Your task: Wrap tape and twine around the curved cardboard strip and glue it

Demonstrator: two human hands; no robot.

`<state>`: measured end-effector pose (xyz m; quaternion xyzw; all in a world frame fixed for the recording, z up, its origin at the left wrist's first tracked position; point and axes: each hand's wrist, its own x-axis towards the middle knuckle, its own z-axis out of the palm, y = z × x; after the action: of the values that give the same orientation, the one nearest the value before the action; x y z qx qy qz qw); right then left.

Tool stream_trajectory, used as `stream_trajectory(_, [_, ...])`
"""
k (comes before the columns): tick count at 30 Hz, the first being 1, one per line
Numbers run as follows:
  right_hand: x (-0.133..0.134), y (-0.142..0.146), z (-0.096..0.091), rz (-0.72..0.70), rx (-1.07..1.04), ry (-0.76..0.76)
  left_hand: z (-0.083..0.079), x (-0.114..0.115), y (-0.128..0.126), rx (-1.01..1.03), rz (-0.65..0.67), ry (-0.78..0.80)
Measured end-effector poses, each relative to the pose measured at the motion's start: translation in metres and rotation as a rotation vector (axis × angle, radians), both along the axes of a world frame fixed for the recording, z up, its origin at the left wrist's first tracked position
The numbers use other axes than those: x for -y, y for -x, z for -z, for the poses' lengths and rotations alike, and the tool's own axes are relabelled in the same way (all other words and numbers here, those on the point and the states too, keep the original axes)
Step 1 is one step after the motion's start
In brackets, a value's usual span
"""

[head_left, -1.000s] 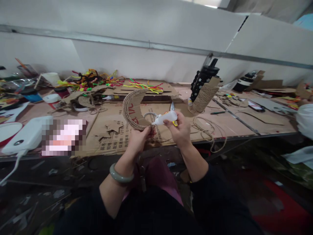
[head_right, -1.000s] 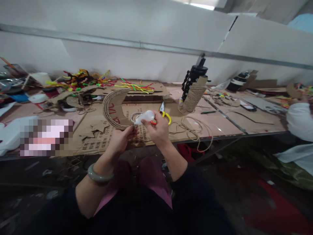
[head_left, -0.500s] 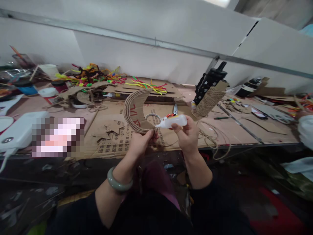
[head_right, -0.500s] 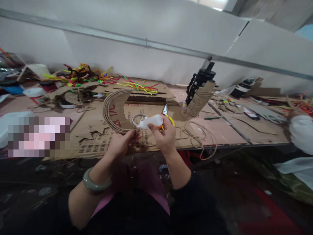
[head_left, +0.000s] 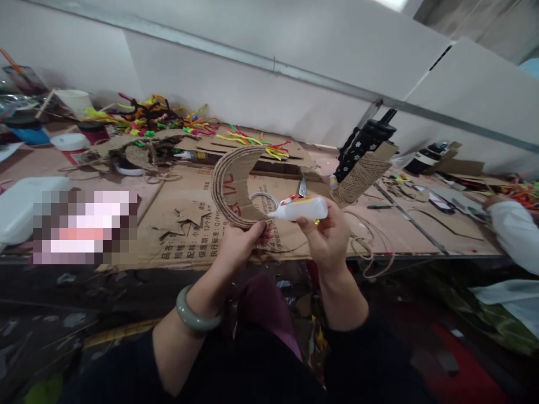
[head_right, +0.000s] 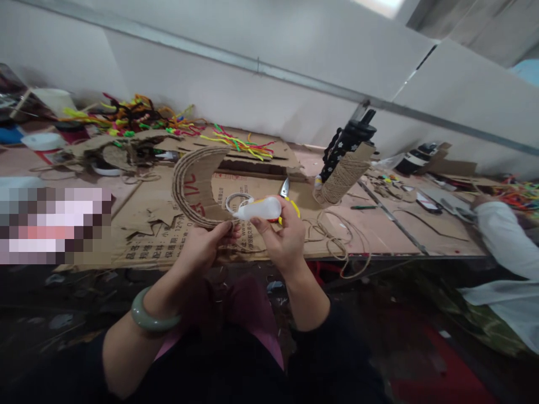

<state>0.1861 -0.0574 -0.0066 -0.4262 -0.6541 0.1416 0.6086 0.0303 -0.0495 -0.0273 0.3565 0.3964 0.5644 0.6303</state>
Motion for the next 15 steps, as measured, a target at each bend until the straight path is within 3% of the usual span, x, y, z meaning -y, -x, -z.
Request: stream_trajectory(15, [-0.0031, -0.0004, -0.0005, 0.086, 0.0, -0.031, 0.0048, -0.0003, 0.0001, 0.05, 0.016, -0.01])
